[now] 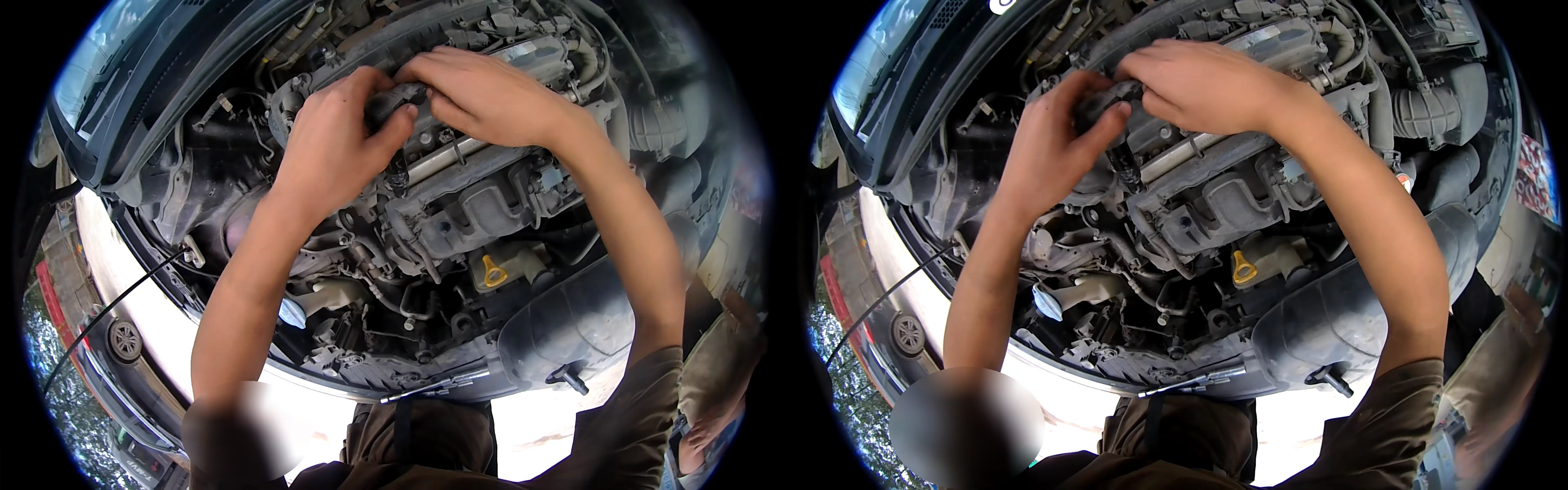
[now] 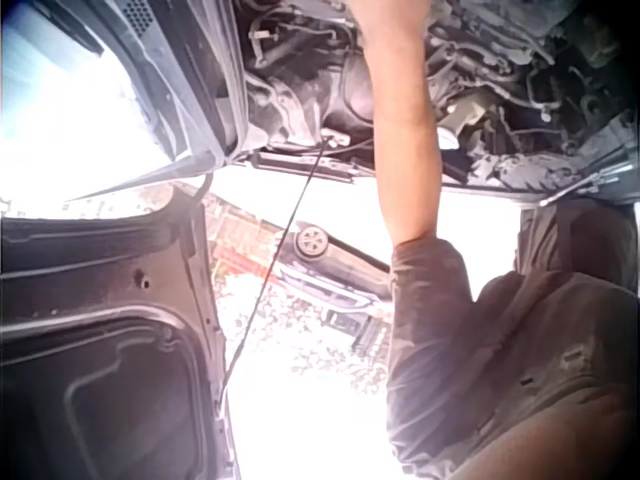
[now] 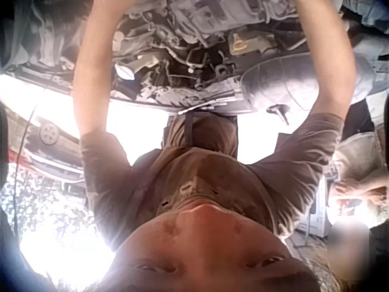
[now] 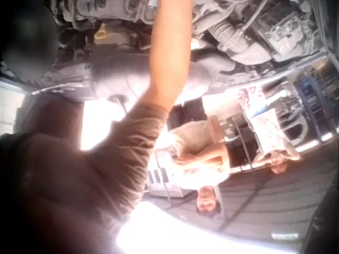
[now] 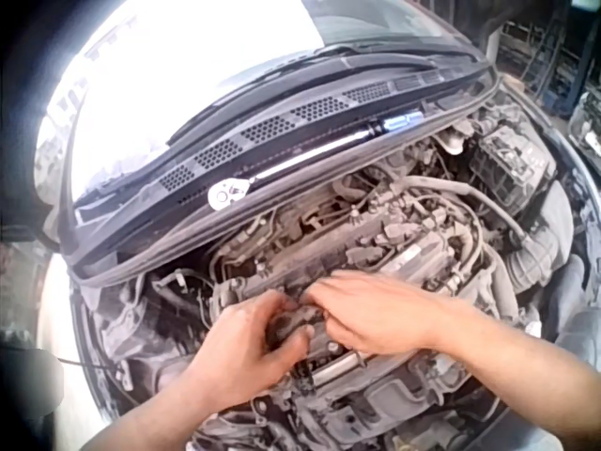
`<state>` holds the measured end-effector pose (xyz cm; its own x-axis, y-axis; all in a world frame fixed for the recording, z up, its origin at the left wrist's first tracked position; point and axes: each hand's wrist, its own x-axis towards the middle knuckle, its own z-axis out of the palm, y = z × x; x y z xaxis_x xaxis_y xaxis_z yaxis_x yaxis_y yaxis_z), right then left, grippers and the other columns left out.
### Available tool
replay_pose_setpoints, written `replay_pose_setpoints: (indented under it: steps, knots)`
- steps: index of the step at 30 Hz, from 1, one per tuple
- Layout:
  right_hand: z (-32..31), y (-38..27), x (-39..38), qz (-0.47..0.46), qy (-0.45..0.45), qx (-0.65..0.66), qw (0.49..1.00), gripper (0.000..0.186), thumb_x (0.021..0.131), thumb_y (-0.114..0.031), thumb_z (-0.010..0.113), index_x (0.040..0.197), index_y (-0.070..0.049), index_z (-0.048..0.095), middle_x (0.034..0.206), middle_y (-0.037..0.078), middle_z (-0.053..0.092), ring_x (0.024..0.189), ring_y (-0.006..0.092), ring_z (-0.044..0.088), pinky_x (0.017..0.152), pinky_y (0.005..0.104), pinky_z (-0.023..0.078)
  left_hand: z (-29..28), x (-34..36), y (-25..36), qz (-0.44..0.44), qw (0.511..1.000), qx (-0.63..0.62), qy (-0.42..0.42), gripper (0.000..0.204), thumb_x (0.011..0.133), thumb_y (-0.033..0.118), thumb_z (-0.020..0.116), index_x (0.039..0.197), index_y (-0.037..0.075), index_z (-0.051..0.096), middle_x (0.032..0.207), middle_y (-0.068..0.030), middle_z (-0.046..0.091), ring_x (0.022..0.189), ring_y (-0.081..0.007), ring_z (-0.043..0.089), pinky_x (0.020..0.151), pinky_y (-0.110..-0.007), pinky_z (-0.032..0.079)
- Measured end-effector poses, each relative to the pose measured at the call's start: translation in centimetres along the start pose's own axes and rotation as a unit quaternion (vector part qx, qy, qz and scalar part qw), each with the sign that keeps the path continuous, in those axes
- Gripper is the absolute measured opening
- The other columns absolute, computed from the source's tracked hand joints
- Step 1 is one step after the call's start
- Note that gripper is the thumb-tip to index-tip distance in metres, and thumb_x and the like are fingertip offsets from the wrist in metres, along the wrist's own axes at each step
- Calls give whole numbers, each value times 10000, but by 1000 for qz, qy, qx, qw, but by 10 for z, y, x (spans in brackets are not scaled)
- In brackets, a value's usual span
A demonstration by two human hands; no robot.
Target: The person retrieves an ignition coil, walks to a car with an open hood, and installs the coil into the engine. They then use a ratchet to tighten the mounting bolt.
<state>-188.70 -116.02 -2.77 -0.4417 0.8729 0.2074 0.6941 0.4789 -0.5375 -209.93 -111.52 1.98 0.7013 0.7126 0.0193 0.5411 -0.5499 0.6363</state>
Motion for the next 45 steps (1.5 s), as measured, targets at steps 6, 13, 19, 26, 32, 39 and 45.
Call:
replay_pose_setpoints:
  steps: [6, 13, 19, 26, 32, 39, 45]
  knots:
    - [3, -9, 5, 8, -8, -36, 999, 251, 880, -96, 592, 1108, -23, 519, 1033, 158, 615, 1056, 354, 573, 922, 446, 475, 8, -2, -1, 32, 998, 38, 42, 316, 862, 243, 713, 984, -29, 608, 734, -149, 620, 587, -256, 547, 576, -347, 452]
    - [11, -9, 6, -16, 26, -39, 999, 278, 836, -46, 616, 1093, -1, 517, 1045, 160, 616, 1061, 357, 570, 936, 438, 467, 19, -5, 4, 20, 997, 28, 68, 293, 852, 204, 689, 975, -31, 566, 872, -230, 648, 809, -429, 633, 702, -487, 500]
    - [8, -12, 6, -8, 14, -34, 999, 294, 815, -29, 636, 1081, 13, 517, 1050, 154, 617, 1074, 356, 566, 944, 435, 463, 25, -8, 3, 21, 995, 32, 89, 329, 859, 227, 702, 1028, -34, 597, 873, -205, 673, 720, -359, 640, 655, -391, 501]
    - [4, -2, 1, 23, 6, 47, 999, 303, 902, -72, 550, 1201, -20, 534, 1134, 172, 600, 1141, 361, 553, 981, 443, 448, 17, -6, 2, -39, 998, -27, 51, 317, 896, 228, 709, 1062, -17, 598, 772, -88, 634, 563, -135, 512, 561, -292, 452]
    - [-6, 10, -3, -6, -28, 113, 993, 342, 998, -229, 510, 1272, -30, 558, 1197, 171, 605, 1179, 361, 545, 1007, 449, 432, 2, -9, -1, -75, 990, -119, -17, 401, 904, 229, 744, 1191, 20, 558, 986, -72, 622, 882, -120, 558, 651, -255, 452]
    - [-8, 10, 15, -14, -55, 145, 988, 342, 969, -239, 580, 1226, -13, 582, 1097, 179, 625, 1062, 370, 594, 910, 445, 465, -1, -8, -8, -81, 986, -142, -13, 513, 851, 215, 803, 1232, 25, 517, 1041, -74, 620, 955, -137, 574, 718, -258, 467]
    - [-3, 19, 16, 8, -61, 174, 983, 329, 976, -289, 576, 1159, -18, 619, 1019, 192, 678, 994, 389, 630, 835, 459, 482, 6, -10, -20, -79, 980, -181, 8, 491, 834, 225, 798, 1183, -14, 550, 995, -147, 675, 804, -223, 610, 714, -331, 488]
